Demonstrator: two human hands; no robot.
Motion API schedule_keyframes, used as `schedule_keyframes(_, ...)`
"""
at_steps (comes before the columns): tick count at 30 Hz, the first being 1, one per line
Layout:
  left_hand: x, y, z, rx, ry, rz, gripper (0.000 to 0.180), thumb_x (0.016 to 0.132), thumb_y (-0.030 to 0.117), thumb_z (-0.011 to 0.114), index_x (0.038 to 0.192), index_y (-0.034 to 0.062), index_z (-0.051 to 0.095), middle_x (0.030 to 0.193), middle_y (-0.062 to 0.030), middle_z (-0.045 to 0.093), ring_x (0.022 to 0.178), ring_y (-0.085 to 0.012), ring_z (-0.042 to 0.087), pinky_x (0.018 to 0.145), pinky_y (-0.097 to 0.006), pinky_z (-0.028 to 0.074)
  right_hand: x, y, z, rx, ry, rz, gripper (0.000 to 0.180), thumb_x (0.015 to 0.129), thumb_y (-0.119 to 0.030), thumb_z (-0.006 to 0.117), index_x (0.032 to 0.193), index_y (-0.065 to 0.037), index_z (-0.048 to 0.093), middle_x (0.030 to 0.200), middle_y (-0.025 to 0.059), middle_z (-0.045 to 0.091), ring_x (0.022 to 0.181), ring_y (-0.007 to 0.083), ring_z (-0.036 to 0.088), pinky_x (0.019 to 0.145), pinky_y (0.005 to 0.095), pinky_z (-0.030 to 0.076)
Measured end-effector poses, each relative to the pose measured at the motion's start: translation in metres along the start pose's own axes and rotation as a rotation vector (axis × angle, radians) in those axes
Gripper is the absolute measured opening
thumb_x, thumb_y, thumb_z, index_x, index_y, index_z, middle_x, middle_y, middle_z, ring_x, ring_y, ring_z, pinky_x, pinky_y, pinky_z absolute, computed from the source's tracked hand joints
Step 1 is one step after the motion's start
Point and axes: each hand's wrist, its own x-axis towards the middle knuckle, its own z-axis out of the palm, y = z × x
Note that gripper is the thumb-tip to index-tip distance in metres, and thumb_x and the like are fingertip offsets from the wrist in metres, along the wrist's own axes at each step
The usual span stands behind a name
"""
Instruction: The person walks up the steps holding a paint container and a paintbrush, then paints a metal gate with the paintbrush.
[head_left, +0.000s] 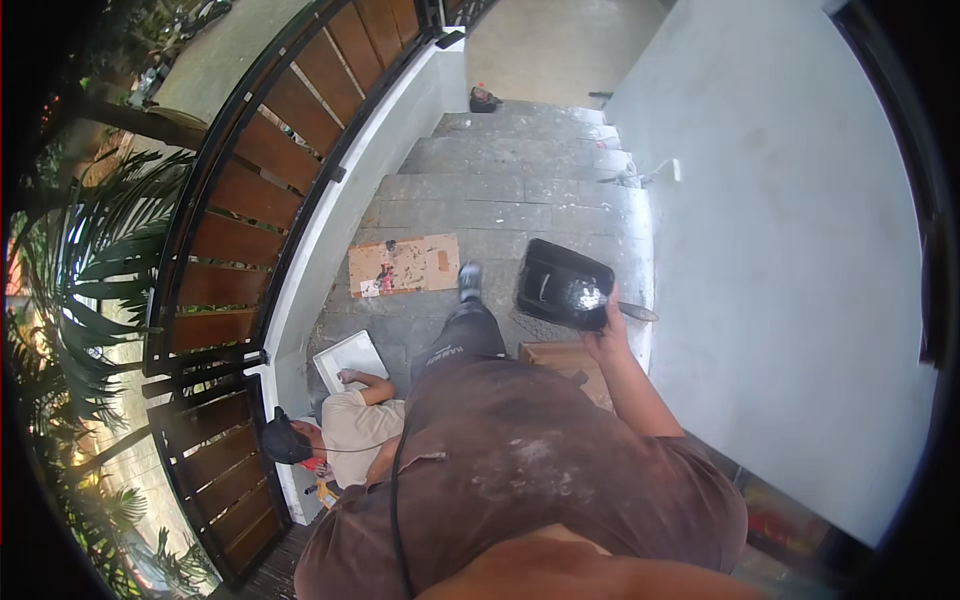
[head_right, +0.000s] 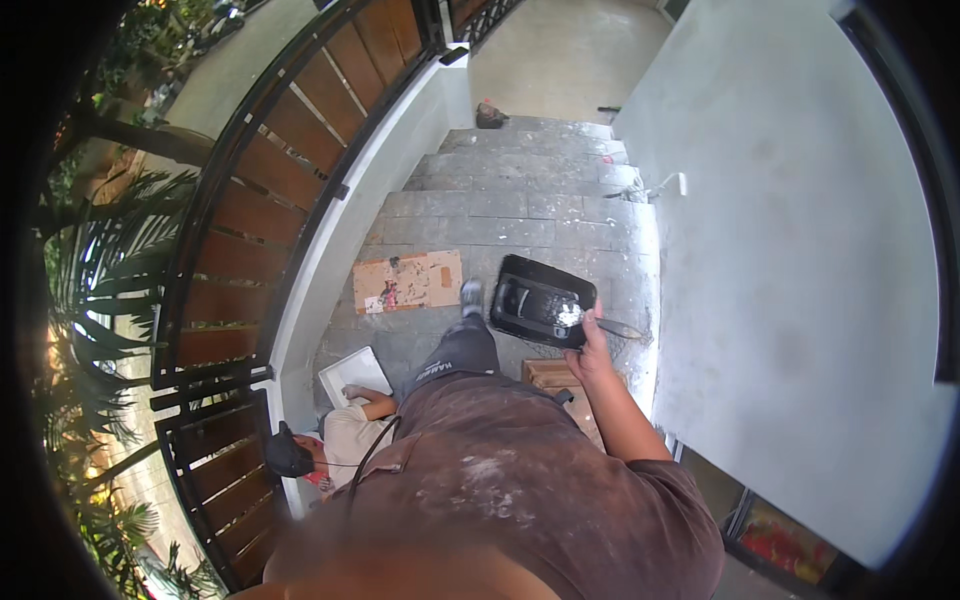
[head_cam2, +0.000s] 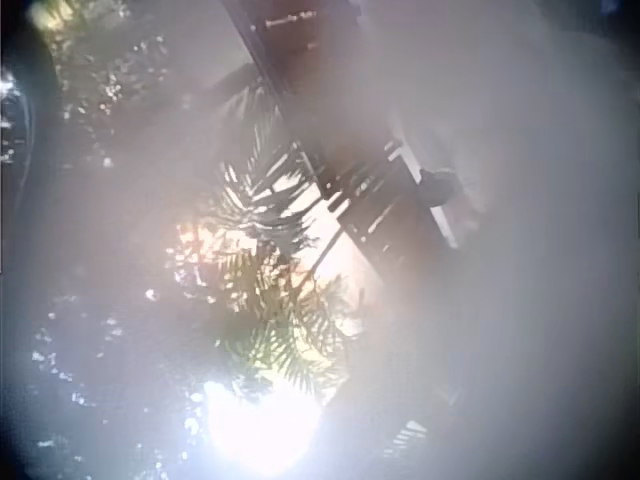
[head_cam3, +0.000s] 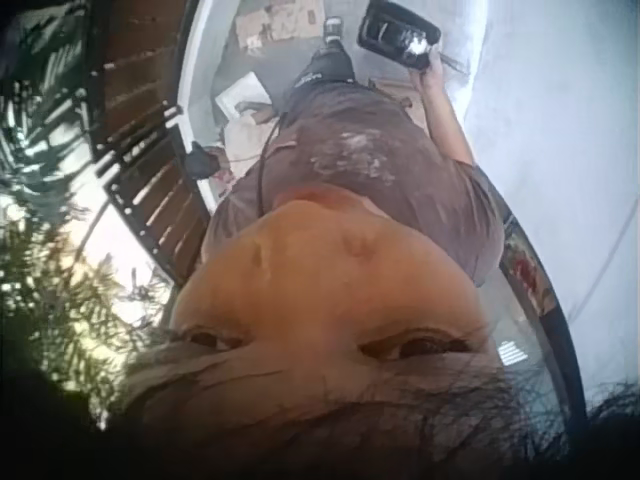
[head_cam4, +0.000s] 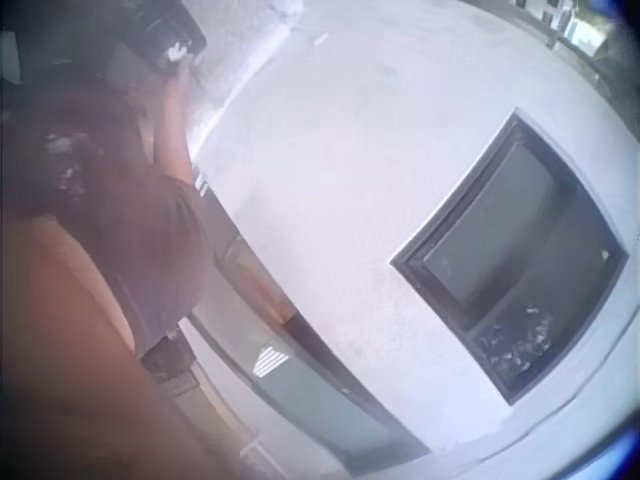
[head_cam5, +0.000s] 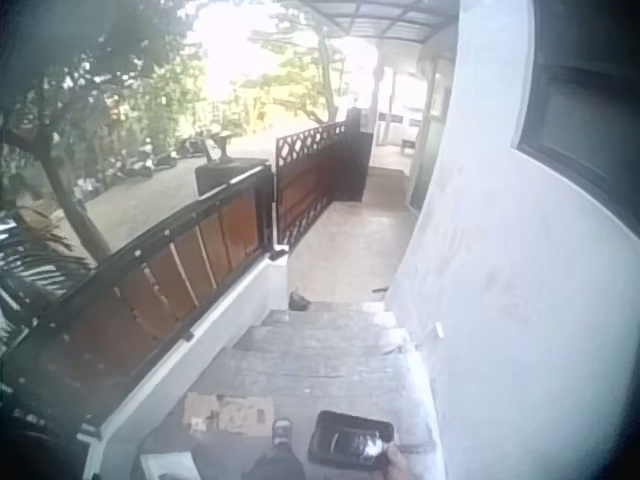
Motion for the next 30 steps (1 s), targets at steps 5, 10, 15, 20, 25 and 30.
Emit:
schedule_keyframes(5,0.07,0.181,-0.005,0.117,-0.127,-0.145,0.04,0.103,0.04,0.046,0.126,0.0085,0.057,0.108,-0.0084,0.068,0.086,-0.0202,0.064,0.069,-0.029,0.049,0.079,-0.014,-0.027,-0.126,0.069,-0.023,0.07,0.096,-0.055,0.059,0.153,-0.027,0.03,0.147,0.0063,0.047,0.131,0.0277,0.05,0.102,0.0473,0.048)
schedule_keyframes(10,0.134,0.356,-0.006,0.108,0.231,-0.063,0.039,0.101,0.04,0.048,0.118,0.0086,0.063,0.092,-0.0088,0.065,0.075,-0.0205,0.061,0.062,-0.034,0.049,0.145,-0.047,-0.022,-0.094,0.15,-0.082,0.061,0.1,-0.053,0.052,0.15,-0.021,0.035,0.143,0.0091,0.05,0.124,0.0276,0.056,0.098,0.0466,0.051)
schedule_keyframes(15,0.195,0.644,0.013,0.156,0.271,0.393,0.052,0.099,0.051,0.051,0.129,0.0092,0.056,0.123,-0.0112,0.067,0.109,-0.0256,0.063,0.087,-0.047,0.048,0.225,-0.075,-0.01,-0.058,0.261,-0.161,0.062,0.102,-0.053,0.047,0.153,-0.021,0.032,0.146,0.0121,0.047,0.127,0.0321,0.054,0.1,0.051,0.05)
schedule_keyframes(20,0.145,0.876,0.109,0.143,0.039,0.72,0.056,0.102,0.05,0.051,0.144,0.0133,0.046,0.137,-0.0068,0.062,0.123,-0.0227,0.058,0.099,-0.043,0.043,0.294,-0.116,-0.013,0.023,0.328,-0.249,0.062,0.102,-0.051,0.048,0.154,-0.024,0.029,0.149,0.0095,0.044,0.133,0.0324,0.048,0.106,0.0532,0.045)
schedule_keyframes(25,0.168,0.923,0.159,0.234,0.033,0.571,0.056,0.102,0.051,0.049,0.145,0.0152,0.046,0.139,-0.0075,0.06,0.125,-0.0233,0.057,0.099,-0.044,0.043,0.386,-0.185,-0.029,0.025,0.326,-0.239,0.06,0.103,-0.048,0.049,0.154,-0.022,0.031,0.149,0.0086,0.044,0.134,0.0291,0.047,0.107,0.049,0.044)
schedule_keyframes(30,0.25,0.804,0.113,0.334,0.107,0.321,0.048,0.101,0.05,0.05,0.127,0.0098,0.057,0.115,-0.0088,0.067,0.107,-0.0201,0.062,0.084,-0.04,0.049,0.488,-0.261,-0.053,0.016,0.256,-0.225,0.064,0.102,-0.048,0.052,0.154,-0.019,0.031,0.148,0.0085,0.045,0.134,0.0283,0.047,0.109,0.0488,0.042)
